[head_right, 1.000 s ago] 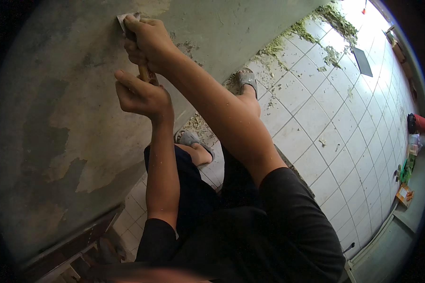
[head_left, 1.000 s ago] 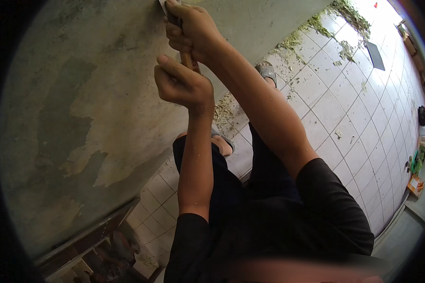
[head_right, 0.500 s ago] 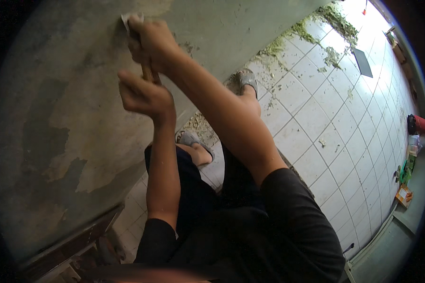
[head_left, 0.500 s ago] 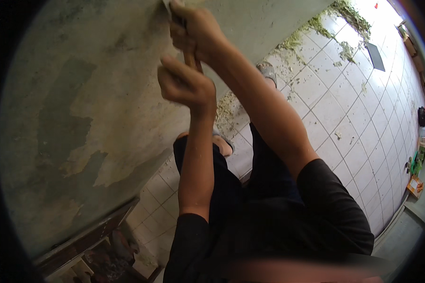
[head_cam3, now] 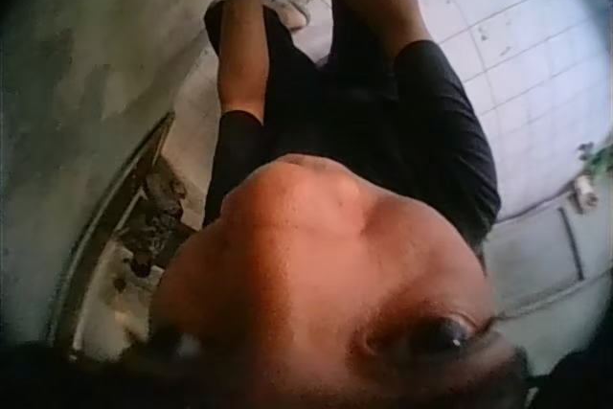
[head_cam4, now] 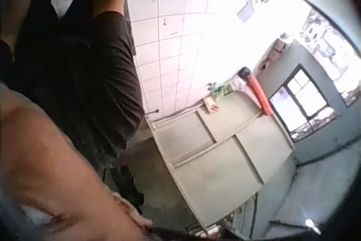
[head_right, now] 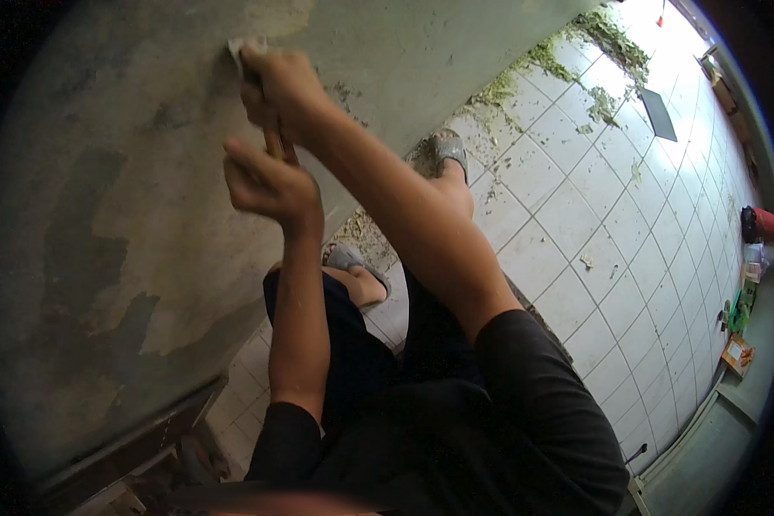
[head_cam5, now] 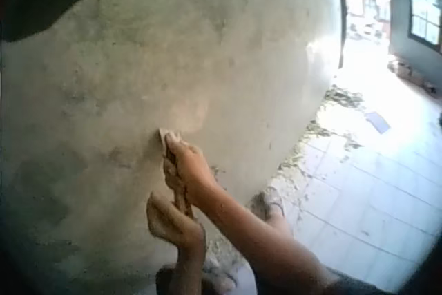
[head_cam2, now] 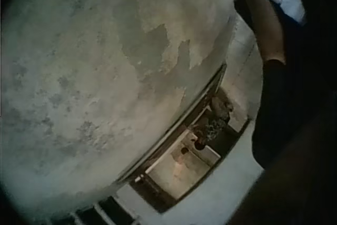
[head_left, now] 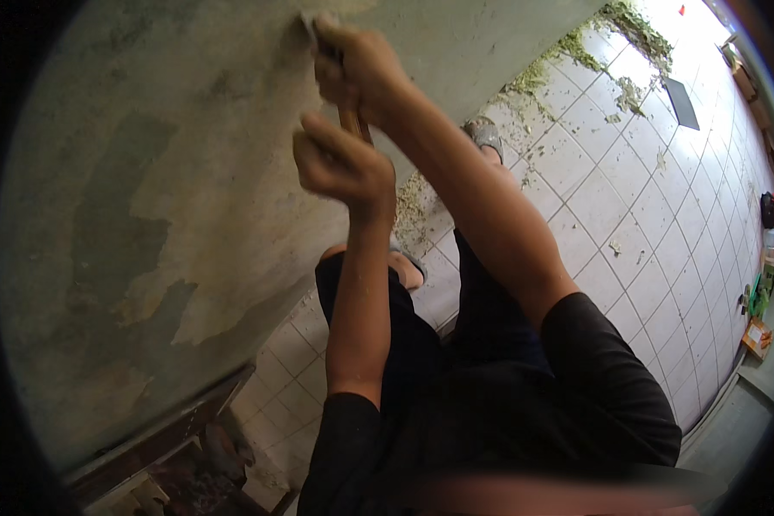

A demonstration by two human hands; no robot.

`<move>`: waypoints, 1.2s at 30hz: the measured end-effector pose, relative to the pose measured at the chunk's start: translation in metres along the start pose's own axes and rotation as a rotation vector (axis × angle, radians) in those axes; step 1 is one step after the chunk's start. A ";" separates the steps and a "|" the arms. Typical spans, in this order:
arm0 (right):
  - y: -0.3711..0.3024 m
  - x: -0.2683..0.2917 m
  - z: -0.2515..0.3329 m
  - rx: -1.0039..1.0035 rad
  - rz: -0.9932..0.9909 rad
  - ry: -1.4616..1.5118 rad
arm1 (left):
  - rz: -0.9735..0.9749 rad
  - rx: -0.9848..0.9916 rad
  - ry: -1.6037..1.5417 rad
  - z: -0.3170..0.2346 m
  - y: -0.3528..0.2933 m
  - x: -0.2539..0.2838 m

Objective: The person is using a scraper tool to remove old paint or plaster from a wall.

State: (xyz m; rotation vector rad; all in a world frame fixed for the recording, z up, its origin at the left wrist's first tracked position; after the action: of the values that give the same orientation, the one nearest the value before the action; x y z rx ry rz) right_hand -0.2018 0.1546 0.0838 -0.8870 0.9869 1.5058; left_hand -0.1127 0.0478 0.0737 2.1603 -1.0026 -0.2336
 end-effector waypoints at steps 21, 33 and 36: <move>-0.008 0.014 -0.013 -0.091 -0.055 0.048 | 0.019 -0.050 0.111 -0.008 -0.007 0.011; -0.002 0.016 -0.010 -0.103 -0.086 0.031 | 0.020 -0.010 0.064 -0.001 -0.004 0.004; -0.009 0.018 -0.015 -0.085 -0.088 0.028 | 0.024 -0.040 0.092 0.001 -0.009 0.009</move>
State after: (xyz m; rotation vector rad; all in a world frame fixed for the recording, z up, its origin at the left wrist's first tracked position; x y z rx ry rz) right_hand -0.1955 0.1482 0.0605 -1.0023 0.8982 1.4731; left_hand -0.1019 0.0448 0.0675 2.1025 -0.9626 -0.1403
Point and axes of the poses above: each hand's wrist, its own y-axis towards the middle knuckle, its own x-axis out of the back of the hand, z = x × y, the point moved 9 cm from there along y, towards the middle knuckle, and after that the axes turned 14 degrees about y, right-handed, at the moved point
